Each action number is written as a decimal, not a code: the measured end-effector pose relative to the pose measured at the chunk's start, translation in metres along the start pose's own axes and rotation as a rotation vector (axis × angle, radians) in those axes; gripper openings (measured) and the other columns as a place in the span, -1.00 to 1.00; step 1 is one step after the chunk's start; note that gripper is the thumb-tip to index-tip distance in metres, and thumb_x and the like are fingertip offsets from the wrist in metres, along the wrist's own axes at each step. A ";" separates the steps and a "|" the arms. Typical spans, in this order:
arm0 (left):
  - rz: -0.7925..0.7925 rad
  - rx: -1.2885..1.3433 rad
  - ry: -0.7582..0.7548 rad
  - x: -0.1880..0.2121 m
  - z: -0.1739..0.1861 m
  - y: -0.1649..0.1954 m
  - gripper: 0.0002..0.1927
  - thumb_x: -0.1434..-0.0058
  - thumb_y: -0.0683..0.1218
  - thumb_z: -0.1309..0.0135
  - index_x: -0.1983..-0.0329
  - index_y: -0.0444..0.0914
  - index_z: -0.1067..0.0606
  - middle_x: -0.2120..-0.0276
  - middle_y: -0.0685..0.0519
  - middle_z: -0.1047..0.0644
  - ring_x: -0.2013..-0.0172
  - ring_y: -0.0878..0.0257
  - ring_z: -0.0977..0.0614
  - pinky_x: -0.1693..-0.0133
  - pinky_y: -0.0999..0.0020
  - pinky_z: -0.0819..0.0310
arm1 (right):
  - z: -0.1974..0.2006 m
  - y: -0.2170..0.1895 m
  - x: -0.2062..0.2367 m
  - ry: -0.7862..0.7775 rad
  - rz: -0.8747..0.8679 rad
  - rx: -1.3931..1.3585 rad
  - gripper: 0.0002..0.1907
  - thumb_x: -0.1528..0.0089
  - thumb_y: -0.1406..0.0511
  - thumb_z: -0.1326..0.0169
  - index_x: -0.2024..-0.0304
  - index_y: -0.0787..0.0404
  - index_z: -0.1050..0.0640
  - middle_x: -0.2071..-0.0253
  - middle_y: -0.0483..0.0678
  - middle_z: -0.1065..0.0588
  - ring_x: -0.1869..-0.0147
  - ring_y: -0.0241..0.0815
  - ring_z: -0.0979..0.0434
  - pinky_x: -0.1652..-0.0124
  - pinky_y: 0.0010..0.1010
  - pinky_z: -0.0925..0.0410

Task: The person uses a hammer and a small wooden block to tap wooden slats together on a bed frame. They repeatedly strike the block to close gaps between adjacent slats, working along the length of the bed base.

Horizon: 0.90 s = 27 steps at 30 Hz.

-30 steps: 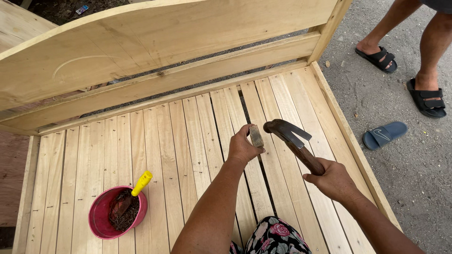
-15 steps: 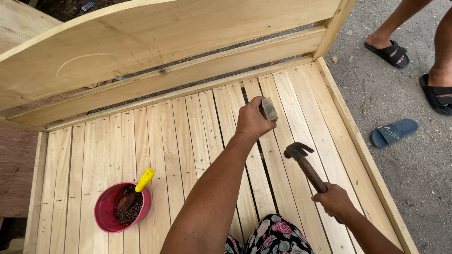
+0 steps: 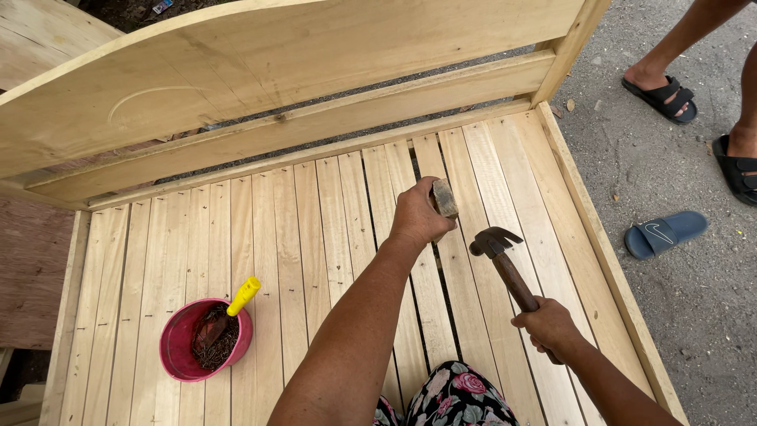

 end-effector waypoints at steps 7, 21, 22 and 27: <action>0.149 0.083 -0.050 0.023 -0.015 -0.041 -0.13 0.13 -0.20 -0.42 -0.30 -0.13 -0.33 0.07 -0.02 -0.62 0.08 0.19 -0.71 -0.02 0.39 -0.69 | 0.015 -0.032 0.012 -0.003 0.086 0.096 -0.67 -0.18 0.31 -0.25 0.08 0.39 -0.55 0.64 -0.04 -0.38 0.62 -0.24 -0.36 0.53 -0.33 -0.35; 0.071 -0.010 -0.061 0.009 -0.022 -0.027 -0.11 0.12 -0.18 -0.46 -0.31 -0.14 -0.32 -0.06 -0.01 -0.54 -0.03 0.18 -0.64 -0.10 0.35 -0.62 | 0.000 0.038 0.001 0.007 -0.083 0.011 -0.76 -0.18 0.35 -0.23 0.15 0.34 -0.53 0.65 -0.01 -0.37 0.65 -0.21 -0.36 0.55 -0.32 -0.34; 0.053 -0.014 -0.059 0.007 -0.021 -0.025 -0.13 0.12 -0.19 -0.45 -0.29 -0.14 -0.34 -0.04 -0.01 -0.56 -0.02 0.18 -0.65 -0.10 0.35 -0.62 | -0.002 0.037 0.000 0.000 -0.069 -0.018 -0.77 -0.18 0.36 -0.22 0.17 0.35 -0.52 0.67 -0.01 -0.36 0.66 -0.21 -0.34 0.56 -0.31 -0.33; 0.021 -0.028 -0.013 0.006 -0.012 -0.022 -0.13 0.13 -0.19 -0.47 -0.27 -0.15 -0.34 -0.01 0.00 -0.58 0.00 0.18 -0.66 -0.11 0.36 -0.60 | -0.016 0.026 -0.006 -0.015 -0.014 -0.072 -0.80 -0.15 0.37 -0.22 0.25 0.33 -0.48 0.70 0.00 -0.34 0.71 -0.18 -0.29 0.60 -0.28 -0.26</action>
Point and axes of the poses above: each hand's wrist, its own x-axis away from the middle knuckle, its own z-axis out of the back of the hand, y = z × x, the point moved 8 cm from there along -x, towards the middle knuckle
